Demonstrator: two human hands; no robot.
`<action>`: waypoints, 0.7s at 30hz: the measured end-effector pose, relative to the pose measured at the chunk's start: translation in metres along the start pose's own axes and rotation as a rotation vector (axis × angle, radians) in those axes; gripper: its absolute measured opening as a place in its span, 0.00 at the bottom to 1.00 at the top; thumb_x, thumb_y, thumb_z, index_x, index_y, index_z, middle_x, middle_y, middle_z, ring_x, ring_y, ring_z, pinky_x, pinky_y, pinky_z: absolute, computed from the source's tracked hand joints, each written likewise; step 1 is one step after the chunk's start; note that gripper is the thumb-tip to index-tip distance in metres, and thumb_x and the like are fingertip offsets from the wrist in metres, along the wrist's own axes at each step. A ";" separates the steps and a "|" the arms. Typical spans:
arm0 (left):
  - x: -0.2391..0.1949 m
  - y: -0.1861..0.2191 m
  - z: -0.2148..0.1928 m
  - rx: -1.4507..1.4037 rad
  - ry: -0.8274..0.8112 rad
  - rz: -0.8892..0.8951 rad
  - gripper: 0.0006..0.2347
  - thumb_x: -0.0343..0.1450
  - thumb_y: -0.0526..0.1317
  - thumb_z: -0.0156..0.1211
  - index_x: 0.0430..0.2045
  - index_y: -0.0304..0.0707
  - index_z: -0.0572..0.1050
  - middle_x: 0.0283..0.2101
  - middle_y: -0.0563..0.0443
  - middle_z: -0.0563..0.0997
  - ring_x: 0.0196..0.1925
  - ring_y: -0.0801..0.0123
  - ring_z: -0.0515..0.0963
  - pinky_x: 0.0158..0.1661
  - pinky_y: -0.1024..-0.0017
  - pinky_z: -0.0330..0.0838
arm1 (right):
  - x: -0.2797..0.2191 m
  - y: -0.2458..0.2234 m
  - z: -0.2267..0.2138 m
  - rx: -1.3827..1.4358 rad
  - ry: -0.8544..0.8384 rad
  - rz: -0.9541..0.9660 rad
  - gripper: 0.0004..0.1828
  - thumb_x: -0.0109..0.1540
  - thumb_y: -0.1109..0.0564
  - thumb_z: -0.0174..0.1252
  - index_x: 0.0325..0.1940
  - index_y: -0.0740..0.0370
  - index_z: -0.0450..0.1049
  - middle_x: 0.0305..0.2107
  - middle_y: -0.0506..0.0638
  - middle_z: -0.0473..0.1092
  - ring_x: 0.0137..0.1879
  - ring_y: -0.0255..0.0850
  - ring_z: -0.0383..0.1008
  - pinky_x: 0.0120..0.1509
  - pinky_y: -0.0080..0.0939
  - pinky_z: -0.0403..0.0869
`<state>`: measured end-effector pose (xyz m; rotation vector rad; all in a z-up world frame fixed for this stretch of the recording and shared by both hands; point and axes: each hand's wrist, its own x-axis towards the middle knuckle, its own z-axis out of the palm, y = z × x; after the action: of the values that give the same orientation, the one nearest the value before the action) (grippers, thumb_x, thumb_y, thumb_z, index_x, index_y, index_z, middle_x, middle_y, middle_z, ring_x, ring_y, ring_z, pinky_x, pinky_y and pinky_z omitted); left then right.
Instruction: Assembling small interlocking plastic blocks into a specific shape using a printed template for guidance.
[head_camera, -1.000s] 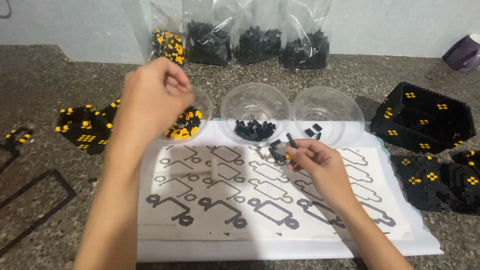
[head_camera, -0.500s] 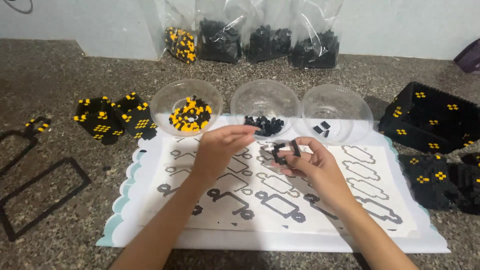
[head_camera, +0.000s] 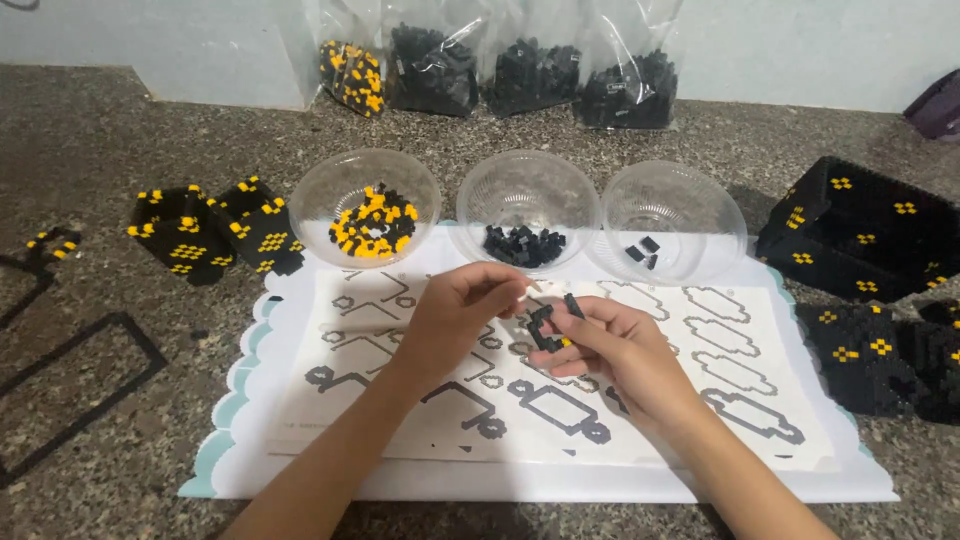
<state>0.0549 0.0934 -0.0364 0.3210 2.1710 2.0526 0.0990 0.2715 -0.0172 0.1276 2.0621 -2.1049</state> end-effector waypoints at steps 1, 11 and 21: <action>0.000 -0.002 0.001 -0.002 -0.001 -0.001 0.10 0.67 0.43 0.62 0.37 0.39 0.79 0.29 0.48 0.82 0.34 0.71 0.81 0.44 0.71 0.74 | 0.000 -0.001 0.001 -0.001 0.002 0.001 0.19 0.59 0.59 0.51 0.46 0.81 0.71 0.34 0.68 0.76 0.32 0.51 0.80 0.35 0.41 0.80; -0.001 -0.006 0.007 -0.008 -0.010 0.062 0.10 0.68 0.45 0.58 0.33 0.38 0.78 0.25 0.47 0.80 0.32 0.68 0.79 0.43 0.70 0.74 | -0.004 -0.008 0.008 -0.028 0.015 -0.019 0.19 0.58 0.57 0.53 0.42 0.80 0.74 0.29 0.68 0.76 0.29 0.53 0.80 0.32 0.42 0.80; -0.012 0.013 0.006 -0.134 -0.060 -0.103 0.10 0.64 0.38 0.65 0.36 0.34 0.80 0.32 0.43 0.81 0.37 0.69 0.78 0.45 0.73 0.72 | -0.009 -0.018 0.012 -0.067 0.058 -0.057 0.16 0.57 0.60 0.55 0.40 0.80 0.75 0.26 0.65 0.76 0.27 0.49 0.79 0.32 0.40 0.80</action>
<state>0.0685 0.0971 -0.0239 0.2465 1.9615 2.0904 0.1051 0.2608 0.0021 0.1235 2.1921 -2.0847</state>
